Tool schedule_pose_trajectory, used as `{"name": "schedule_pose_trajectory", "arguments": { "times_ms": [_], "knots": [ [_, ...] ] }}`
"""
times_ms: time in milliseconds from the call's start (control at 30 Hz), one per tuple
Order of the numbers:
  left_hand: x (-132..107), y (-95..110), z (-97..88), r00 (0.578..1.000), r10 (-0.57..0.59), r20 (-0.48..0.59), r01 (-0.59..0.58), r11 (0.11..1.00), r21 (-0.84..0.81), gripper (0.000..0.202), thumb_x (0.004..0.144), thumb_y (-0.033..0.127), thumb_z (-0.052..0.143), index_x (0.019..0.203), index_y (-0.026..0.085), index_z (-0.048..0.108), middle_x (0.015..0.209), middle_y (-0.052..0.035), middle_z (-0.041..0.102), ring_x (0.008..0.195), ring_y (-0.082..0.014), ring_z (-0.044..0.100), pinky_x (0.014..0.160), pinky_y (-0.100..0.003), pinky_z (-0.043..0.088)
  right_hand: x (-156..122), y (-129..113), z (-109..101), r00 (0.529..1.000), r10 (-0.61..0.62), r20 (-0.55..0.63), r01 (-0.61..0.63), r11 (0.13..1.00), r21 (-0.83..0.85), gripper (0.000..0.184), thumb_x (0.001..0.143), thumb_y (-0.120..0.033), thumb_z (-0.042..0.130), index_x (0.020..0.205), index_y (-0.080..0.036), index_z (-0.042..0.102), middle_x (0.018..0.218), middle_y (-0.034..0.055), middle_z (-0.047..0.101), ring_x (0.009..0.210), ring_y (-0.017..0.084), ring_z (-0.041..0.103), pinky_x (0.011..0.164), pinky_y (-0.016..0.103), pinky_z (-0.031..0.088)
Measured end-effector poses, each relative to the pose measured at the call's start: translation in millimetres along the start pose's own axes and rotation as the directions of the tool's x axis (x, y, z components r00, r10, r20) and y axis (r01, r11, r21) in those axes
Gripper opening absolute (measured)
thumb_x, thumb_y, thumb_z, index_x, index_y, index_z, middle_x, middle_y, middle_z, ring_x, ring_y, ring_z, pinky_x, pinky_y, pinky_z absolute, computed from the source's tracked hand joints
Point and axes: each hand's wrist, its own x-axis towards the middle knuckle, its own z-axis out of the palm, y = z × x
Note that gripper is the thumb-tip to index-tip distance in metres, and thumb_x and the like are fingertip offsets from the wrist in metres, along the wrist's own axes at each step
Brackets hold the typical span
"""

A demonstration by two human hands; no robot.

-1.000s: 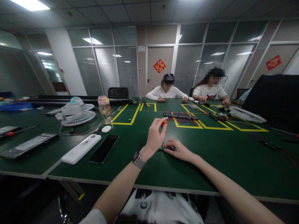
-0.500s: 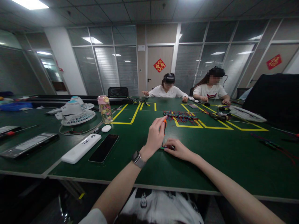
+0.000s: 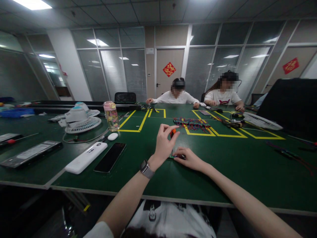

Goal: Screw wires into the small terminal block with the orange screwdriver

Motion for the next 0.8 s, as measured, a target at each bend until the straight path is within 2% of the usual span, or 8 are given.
{"name": "schedule_pose_trajectory", "arguments": {
  "times_ms": [100,233,367,500,567,700,800],
  "knots": [
    [-0.9,0.1,-0.7,1.0,0.004,0.014,-0.004,1.0,-0.025,0.025,0.093,0.025,0.049,0.113,0.023,0.064,0.099,-0.0039,0.05,0.093,-0.0145,0.054,0.088,-0.028,0.045,0.1,0.1,-0.1,1.0,-0.005,-0.002,0.005,1.0,0.001,0.02,0.087,-0.029,0.059,0.095,-0.017,0.071,0.08,0.0041,0.06,0.068,0.014,0.057,0.064,0.026,0.045],
    [-0.8,0.0,-1.6,0.998,0.016,0.058,-0.011,0.995,-0.099,0.034,0.096,0.017,0.035,0.121,0.021,0.058,0.108,-0.0061,0.055,0.101,-0.0148,0.055,0.091,-0.028,0.044,0.1,-0.7,-1.0,1.0,-0.003,0.005,0.003,1.0,-0.001,0.02,0.086,-0.029,0.059,0.095,-0.017,0.071,0.081,0.0045,0.061,0.068,0.014,0.057,0.065,0.026,0.046],
    [0.5,0.8,-1.0,0.999,0.022,0.041,-0.017,0.994,-0.105,0.031,0.094,0.015,0.04,0.118,0.02,0.059,0.101,-0.0054,0.058,0.095,-0.015,0.057,0.087,-0.028,0.046,0.0,-0.9,-1.3,1.0,-0.007,0.005,0.007,1.0,0.0,0.019,0.086,-0.028,0.059,0.095,-0.017,0.071,0.082,0.0046,0.061,0.068,0.014,0.057,0.064,0.026,0.045],
    [0.4,1.6,-0.8,1.0,0.0,0.006,0.0,1.0,-0.026,0.023,0.088,0.023,0.056,0.109,0.023,0.065,0.093,-0.0031,0.052,0.086,-0.0144,0.055,0.082,-0.028,0.047,0.0,-0.8,-1.0,1.0,0.001,0.006,-0.001,1.0,0.004,0.019,0.086,-0.028,0.059,0.094,-0.017,0.071,0.082,0.0044,0.061,0.068,0.014,0.057,0.065,0.026,0.046],
    [0.0,1.4,-1.3,1.0,0.003,0.01,-0.003,1.0,-0.028,0.023,0.09,0.025,0.054,0.11,0.023,0.065,0.096,-0.0036,0.051,0.088,-0.0144,0.055,0.084,-0.028,0.047,0.1,-1.0,-1.2,1.0,0.001,0.006,-0.001,1.0,0.002,0.019,0.086,-0.029,0.059,0.094,-0.017,0.071,0.082,0.0044,0.061,0.068,0.014,0.057,0.065,0.026,0.046],
    [0.1,0.5,-1.9,0.998,0.031,0.052,-0.025,0.993,-0.115,0.032,0.095,0.017,0.04,0.119,0.021,0.059,0.106,-0.0062,0.058,0.099,-0.0154,0.056,0.089,-0.03,0.046,0.4,-2.3,-2.1,1.0,-0.003,0.01,0.003,1.0,0.005,0.019,0.086,-0.029,0.059,0.094,-0.017,0.071,0.082,0.0046,0.061,0.068,0.014,0.057,0.064,0.026,0.045],
    [0.5,0.5,-1.6,0.999,0.028,0.04,-0.024,0.994,-0.107,0.029,0.093,0.017,0.044,0.117,0.02,0.061,0.101,-0.0057,0.061,0.096,-0.016,0.057,0.088,-0.03,0.046,0.5,-2.7,-2.0,1.0,-0.01,0.01,0.01,1.0,0.002,0.019,0.086,-0.029,0.059,0.095,-0.017,0.071,0.082,0.0047,0.061,0.069,0.015,0.057,0.065,0.026,0.046]
  ]
}}
